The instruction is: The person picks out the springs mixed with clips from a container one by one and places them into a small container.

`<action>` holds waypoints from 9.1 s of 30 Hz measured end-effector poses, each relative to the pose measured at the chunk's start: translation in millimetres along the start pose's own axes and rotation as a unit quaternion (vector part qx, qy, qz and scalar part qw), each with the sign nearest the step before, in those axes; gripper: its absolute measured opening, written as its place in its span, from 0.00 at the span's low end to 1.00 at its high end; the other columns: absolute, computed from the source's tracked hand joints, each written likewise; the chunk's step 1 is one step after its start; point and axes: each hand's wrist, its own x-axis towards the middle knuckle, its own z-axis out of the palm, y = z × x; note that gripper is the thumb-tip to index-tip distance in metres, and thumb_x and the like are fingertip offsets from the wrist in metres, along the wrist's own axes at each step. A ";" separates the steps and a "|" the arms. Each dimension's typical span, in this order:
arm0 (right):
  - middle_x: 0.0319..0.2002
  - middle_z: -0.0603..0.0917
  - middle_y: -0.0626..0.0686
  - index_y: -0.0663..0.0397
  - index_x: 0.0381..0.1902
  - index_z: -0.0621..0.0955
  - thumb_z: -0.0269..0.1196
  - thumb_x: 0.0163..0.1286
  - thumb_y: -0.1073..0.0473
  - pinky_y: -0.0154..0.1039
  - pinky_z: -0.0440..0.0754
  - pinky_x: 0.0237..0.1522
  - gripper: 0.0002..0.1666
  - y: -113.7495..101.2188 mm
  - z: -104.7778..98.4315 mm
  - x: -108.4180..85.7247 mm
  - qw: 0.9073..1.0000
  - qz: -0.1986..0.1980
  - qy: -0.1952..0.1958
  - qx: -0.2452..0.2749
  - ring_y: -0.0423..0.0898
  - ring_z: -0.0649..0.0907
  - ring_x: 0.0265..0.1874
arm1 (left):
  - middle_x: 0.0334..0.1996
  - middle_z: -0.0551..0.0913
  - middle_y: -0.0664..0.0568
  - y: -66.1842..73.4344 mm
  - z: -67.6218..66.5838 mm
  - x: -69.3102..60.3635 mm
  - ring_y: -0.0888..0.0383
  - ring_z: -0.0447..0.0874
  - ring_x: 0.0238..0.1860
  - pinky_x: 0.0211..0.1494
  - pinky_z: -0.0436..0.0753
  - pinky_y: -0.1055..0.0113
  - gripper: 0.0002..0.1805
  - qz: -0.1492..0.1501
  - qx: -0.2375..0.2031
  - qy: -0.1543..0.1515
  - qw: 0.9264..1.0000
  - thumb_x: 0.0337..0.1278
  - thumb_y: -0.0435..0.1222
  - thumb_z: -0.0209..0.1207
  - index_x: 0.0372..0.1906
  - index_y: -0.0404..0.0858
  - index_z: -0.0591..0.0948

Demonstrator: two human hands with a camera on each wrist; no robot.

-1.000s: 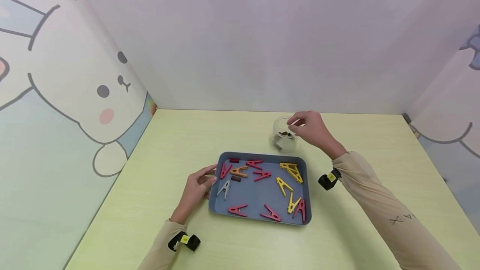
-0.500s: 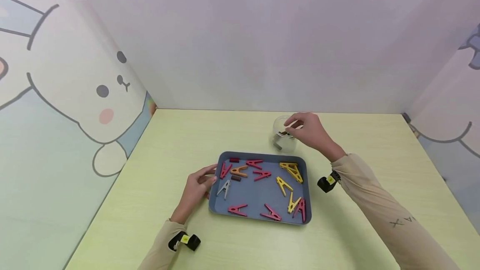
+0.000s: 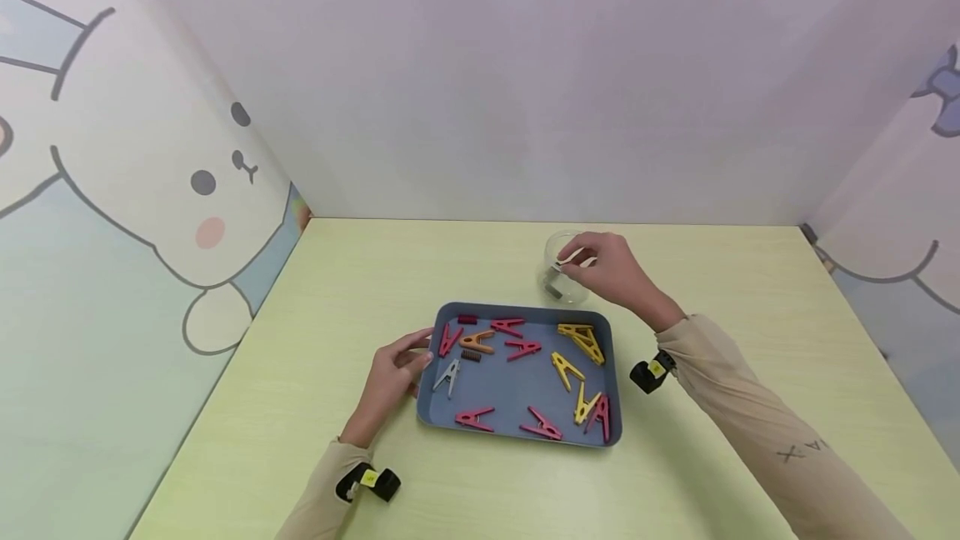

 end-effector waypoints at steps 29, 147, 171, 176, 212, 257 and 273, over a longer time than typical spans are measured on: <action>0.35 0.83 0.48 0.53 0.37 0.85 0.68 0.58 0.65 0.37 0.83 0.34 0.08 -11.7 26.0 -3.9 0.997 -0.066 -0.045 0.022 0.44 0.82 0.35 | 0.49 0.78 0.34 3.1 -0.6 -1.9 0.39 0.81 0.41 0.21 0.80 0.44 0.22 -0.004 0.003 0.005 1.000 0.58 0.26 0.58 0.60 0.34 0.76; 0.32 0.84 0.50 0.58 0.35 0.85 0.65 0.57 0.70 0.33 0.79 0.30 0.08 -43.6 147.7 -6.8 0.970 -0.089 -0.219 -0.055 0.39 0.79 0.28 | 0.48 0.79 0.33 8.3 -1.7 -4.2 0.41 0.81 0.45 0.21 0.80 0.43 0.22 -0.017 0.010 0.008 1.000 0.58 0.26 0.57 0.59 0.34 0.76; 0.16 0.66 0.44 0.57 0.23 0.80 0.59 0.51 0.76 0.30 0.59 0.17 0.10 -47.5 165.5 -2.6 0.960 -0.117 -0.230 -0.105 0.38 0.64 0.15 | 0.48 0.78 0.34 3.7 -2.0 -3.8 0.40 0.80 0.46 0.21 0.81 0.45 0.22 -0.024 0.002 0.007 1.000 0.58 0.26 0.57 0.59 0.35 0.76; 0.16 0.64 0.43 0.60 0.21 0.81 0.56 0.48 0.78 0.31 0.54 0.18 0.12 -47.5 161.8 -1.7 0.965 -0.122 -0.218 -0.082 0.38 0.59 0.16 | 0.47 0.79 0.35 -1.9 -1.7 -1.7 0.42 0.81 0.45 0.20 0.81 0.46 0.22 -0.023 -0.001 0.010 1.000 0.57 0.26 0.58 0.59 0.37 0.77; 0.30 0.83 0.51 0.58 0.26 0.85 0.66 0.54 0.70 0.31 0.79 0.23 0.04 -32.1 126.2 -7.4 0.985 -0.119 -0.125 0.021 0.36 0.78 0.24 | 0.47 0.79 0.33 4.2 -0.3 -3.6 0.40 0.81 0.46 0.21 0.80 0.44 0.21 -0.014 0.009 0.016 1.000 0.57 0.26 0.57 0.58 0.34 0.77; 0.32 0.84 0.48 0.57 0.29 0.86 0.65 0.58 0.69 0.36 0.82 0.35 0.04 -27.0 84.4 -10.8 0.991 -0.055 -0.103 0.066 0.42 0.82 0.31 | 0.46 0.81 0.44 -33.1 0.9 9.7 0.51 0.83 0.43 0.15 0.81 0.55 0.21 -0.024 0.007 0.037 0.999 0.57 0.29 0.60 0.56 0.47 0.80; 0.31 0.84 0.50 0.58 0.30 0.86 0.67 0.58 0.67 0.36 0.83 0.32 0.02 -22.2 73.0 -9.8 0.993 -0.046 -0.081 0.069 0.42 0.82 0.28 | 0.46 0.81 0.43 -34.1 0.8 10.0 0.50 0.83 0.43 0.15 0.80 0.57 0.21 -0.015 0.014 0.040 0.999 0.57 0.29 0.60 0.56 0.44 0.80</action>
